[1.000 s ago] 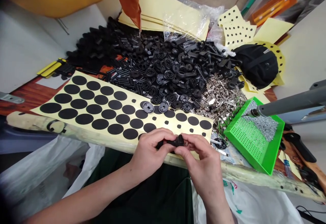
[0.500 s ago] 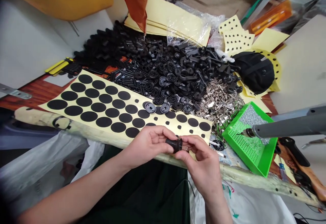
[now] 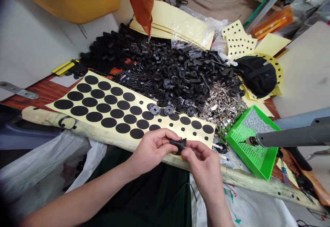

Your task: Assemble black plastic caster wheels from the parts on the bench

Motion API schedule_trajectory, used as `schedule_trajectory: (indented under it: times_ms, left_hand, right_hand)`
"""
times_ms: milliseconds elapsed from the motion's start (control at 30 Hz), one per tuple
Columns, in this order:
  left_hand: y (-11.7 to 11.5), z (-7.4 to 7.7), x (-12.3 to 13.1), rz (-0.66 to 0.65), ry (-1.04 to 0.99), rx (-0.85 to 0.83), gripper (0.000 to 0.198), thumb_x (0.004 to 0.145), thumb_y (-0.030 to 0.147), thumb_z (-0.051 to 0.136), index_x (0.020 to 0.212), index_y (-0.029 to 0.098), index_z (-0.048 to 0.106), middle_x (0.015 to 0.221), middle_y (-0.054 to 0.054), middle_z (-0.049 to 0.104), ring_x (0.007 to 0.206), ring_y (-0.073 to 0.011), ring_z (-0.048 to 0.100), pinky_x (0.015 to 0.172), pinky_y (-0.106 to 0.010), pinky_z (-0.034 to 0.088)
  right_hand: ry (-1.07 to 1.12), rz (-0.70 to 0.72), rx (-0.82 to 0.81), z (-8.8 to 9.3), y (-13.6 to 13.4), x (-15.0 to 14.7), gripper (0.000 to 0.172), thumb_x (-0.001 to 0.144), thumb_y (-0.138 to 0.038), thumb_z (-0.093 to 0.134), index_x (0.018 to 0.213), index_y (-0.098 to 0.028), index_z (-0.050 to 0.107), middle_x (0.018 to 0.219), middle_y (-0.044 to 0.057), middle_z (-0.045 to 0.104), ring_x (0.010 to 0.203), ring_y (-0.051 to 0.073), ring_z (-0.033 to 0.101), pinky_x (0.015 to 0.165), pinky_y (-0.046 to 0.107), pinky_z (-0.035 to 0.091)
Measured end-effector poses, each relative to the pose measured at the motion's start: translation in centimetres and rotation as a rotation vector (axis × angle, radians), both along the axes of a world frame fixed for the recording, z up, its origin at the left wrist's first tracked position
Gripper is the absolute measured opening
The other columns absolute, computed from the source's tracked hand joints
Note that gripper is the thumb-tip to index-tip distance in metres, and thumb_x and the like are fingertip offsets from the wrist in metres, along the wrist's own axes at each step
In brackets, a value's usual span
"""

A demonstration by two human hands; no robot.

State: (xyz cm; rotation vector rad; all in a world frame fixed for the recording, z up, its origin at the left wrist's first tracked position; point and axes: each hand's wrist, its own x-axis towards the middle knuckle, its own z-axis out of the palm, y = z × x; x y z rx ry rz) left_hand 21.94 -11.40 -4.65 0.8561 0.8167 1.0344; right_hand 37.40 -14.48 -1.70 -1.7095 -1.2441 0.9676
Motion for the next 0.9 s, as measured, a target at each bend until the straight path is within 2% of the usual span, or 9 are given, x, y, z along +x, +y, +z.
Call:
schedule_trajectory:
  times_ms: [100, 200, 267, 367, 567, 667, 767, 833, 900]
  left_hand:
    - [0.2, 0.1, -0.1, -0.029, -0.057, -0.064, 0.017, 0.067, 0.006, 0.068, 0.081, 0.015, 0.068, 0.074, 0.000, 0.071, 0.072, -0.0130, 0.069, 0.074, -0.024, 0.057]
    - [0.3, 0.2, -0.1, -0.051, -0.081, -0.057, 0.016, 0.067, 0.006, 0.067, 0.081, 0.014, 0.068, 0.076, 0.000, 0.072, 0.074, -0.0133, 0.069, 0.074, -0.024, 0.056]
    - [0.2, 0.1, -0.1, -0.040, -0.056, -0.015, 0.015, 0.067, 0.005, 0.067, 0.079, 0.014, 0.068, 0.076, 0.000, 0.071, 0.073, -0.0129, 0.069, 0.071, -0.023, 0.055]
    - [0.0, 0.0, 0.1, 0.002, -0.019, 0.021, 0.015, 0.065, 0.004, 0.067, 0.076, 0.014, 0.068, 0.076, 0.000, 0.071, 0.072, -0.0124, 0.068, 0.070, -0.022, 0.054]
    - [0.2, 0.0, 0.0, -0.021, -0.077, -0.033, 0.017, 0.066, 0.005, 0.068, 0.080, 0.014, 0.069, 0.075, 0.000, 0.072, 0.073, -0.0132, 0.069, 0.071, -0.023, 0.056]
    - [0.2, 0.0, 0.0, -0.012, -0.047, 0.006, 0.015, 0.067, 0.004, 0.065, 0.079, 0.014, 0.069, 0.076, 0.000, 0.071, 0.074, -0.0132, 0.069, 0.071, -0.023, 0.055]
    - [0.2, 0.0, 0.0, -0.003, -0.042, 0.041, 0.015, 0.067, 0.004, 0.065, 0.077, 0.014, 0.069, 0.077, -0.001, 0.071, 0.073, -0.0131, 0.069, 0.070, -0.022, 0.055]
    - [0.2, 0.1, 0.0, -0.006, -0.068, 0.009, 0.015, 0.066, 0.004, 0.066, 0.077, 0.014, 0.069, 0.076, 0.000, 0.071, 0.071, -0.0126, 0.068, 0.069, -0.022, 0.055]
    - [0.3, 0.3, 0.0, -0.008, -0.091, -0.041, 0.016, 0.065, 0.005, 0.067, 0.078, 0.014, 0.069, 0.074, 0.000, 0.071, 0.069, -0.0119, 0.068, 0.069, -0.022, 0.056]
  right_hand:
    - [-0.198, 0.156, 0.275, 0.7, -0.2, 1.0, 0.050, 0.072, -0.038, 0.079, 0.117, -0.023, 0.066, 0.111, 0.011, 0.071, 0.091, 0.023, 0.069, 0.065, 0.031, 0.058]
    - [-0.354, 0.295, 0.426, 0.8, 0.0, 1.2, 0.028, 0.078, -0.028, 0.074, 0.106, -0.025, 0.071, 0.104, 0.008, 0.073, 0.094, 0.023, 0.068, 0.074, 0.032, 0.057]
    - [-0.369, 0.247, 0.361, 0.5, 0.3, 1.1, 0.013, 0.083, -0.034, 0.069, 0.086, -0.021, 0.073, 0.076, 0.004, 0.072, 0.068, 0.017, 0.067, 0.060, 0.027, 0.055]
    - [-0.268, 0.208, 0.139, 0.4, 0.7, 1.1, 0.036, 0.089, -0.046, 0.059, 0.067, -0.018, 0.068, 0.050, 0.000, 0.059, 0.043, 0.012, 0.054, 0.042, 0.022, 0.044]
    - [-0.283, 0.277, 0.361, 1.3, 0.3, 1.3, 0.041, 0.076, -0.033, 0.075, 0.115, -0.023, 0.067, 0.110, 0.010, 0.071, 0.079, 0.019, 0.068, 0.069, 0.032, 0.059]
    - [-0.319, 0.220, 0.301, 0.9, 0.3, 0.7, 0.022, 0.079, -0.039, 0.073, 0.090, -0.020, 0.073, 0.081, 0.007, 0.073, 0.061, 0.016, 0.064, 0.060, 0.029, 0.056]
    - [-0.207, 0.251, 0.024, 0.5, 0.7, 0.7, 0.052, 0.091, -0.055, 0.050, 0.058, -0.018, 0.063, 0.049, 0.003, 0.060, 0.044, 0.013, 0.056, 0.044, 0.024, 0.048]
    - [-0.177, 0.291, -0.002, 0.5, 0.7, 1.1, 0.055, 0.094, -0.056, 0.042, 0.065, -0.017, 0.067, 0.051, 0.004, 0.062, 0.044, 0.013, 0.057, 0.045, 0.024, 0.049]
    - [-0.225, 0.266, 0.164, 0.7, 0.6, 1.5, 0.038, 0.090, -0.050, 0.054, 0.098, -0.017, 0.071, 0.079, 0.008, 0.073, 0.060, 0.016, 0.066, 0.055, 0.027, 0.056]
